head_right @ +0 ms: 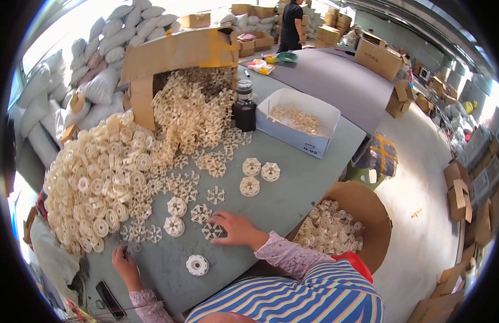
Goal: The person assembles round plastic components by hand, inserting metal springs and spoke pieces into plastic bases and placing the assembled pieces into a box.
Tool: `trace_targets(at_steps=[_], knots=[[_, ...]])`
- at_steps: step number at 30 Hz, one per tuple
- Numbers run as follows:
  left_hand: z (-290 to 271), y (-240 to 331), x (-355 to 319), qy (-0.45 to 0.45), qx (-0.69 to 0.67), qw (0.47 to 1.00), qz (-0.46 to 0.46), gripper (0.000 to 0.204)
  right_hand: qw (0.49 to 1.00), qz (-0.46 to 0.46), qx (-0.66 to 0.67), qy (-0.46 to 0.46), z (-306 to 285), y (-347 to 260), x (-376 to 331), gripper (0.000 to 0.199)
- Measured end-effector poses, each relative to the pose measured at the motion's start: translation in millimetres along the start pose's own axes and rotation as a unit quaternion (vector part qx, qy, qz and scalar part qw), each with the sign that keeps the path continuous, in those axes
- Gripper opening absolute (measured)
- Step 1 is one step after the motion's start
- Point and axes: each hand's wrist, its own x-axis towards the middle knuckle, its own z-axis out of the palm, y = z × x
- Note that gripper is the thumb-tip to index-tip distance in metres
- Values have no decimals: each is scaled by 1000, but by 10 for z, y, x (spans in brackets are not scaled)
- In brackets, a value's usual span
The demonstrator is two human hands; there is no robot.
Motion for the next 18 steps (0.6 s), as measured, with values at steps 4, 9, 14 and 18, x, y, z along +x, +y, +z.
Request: trace_targets(at_steps=[4, 9, 14, 18], knots=[[105, 850, -234, -2, -366, 917, -161, 14, 987, -121, 56, 93, 7, -272, 9, 55], [333, 1538, -715, -180, -560, 790, -175, 11, 937, -233, 256, -52, 299, -731, -115, 39], [190, 1654, -843, -240, -594, 716, -278, 8, 932, -236, 270, -54, 448, -542, -205, 35], [70, 1655, -915, -212, -531, 764, -299, 20, 943, -134, 303, -13, 379, -421, -240, 32]])
